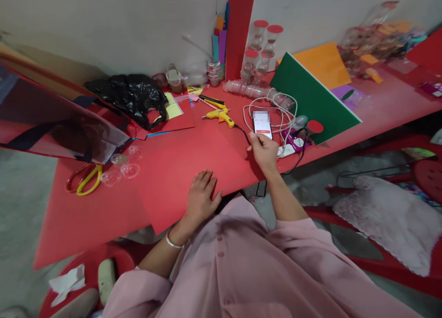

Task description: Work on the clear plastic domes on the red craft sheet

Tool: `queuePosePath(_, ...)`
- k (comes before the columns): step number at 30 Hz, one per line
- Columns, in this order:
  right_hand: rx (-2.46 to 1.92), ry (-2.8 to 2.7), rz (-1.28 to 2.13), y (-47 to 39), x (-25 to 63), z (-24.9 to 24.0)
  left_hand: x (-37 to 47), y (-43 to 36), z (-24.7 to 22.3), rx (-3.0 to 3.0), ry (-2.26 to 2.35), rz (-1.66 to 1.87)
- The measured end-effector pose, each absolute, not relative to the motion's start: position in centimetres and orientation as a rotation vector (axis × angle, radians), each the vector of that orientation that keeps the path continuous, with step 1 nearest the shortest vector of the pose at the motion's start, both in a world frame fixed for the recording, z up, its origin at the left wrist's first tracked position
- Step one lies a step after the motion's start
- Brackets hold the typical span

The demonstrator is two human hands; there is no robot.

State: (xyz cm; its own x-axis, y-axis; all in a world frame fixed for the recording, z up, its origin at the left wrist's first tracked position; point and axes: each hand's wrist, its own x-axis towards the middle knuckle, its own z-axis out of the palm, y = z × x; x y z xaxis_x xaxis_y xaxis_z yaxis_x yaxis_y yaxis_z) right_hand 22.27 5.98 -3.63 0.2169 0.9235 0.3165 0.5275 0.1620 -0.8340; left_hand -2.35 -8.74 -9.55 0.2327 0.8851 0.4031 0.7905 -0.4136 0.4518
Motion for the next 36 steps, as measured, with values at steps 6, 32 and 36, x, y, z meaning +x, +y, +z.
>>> queuePosePath(6,-1.371,-2.394,0.321,2.2,18.5,-5.0,-2.3,-9.2,-9.0,2.342,1.553,0.839)
queuePosePath(32,-1.447,-2.495,0.186,0.0,17.8,-9.0,-18.9,-3.0,-5.8,2.209,1.998,0.498)
queuePosePath(36,-1.455,-2.500,0.152,0.0,17.8,-9.1,-20.2,-0.8,-6.6,2.216,1.976,0.414)
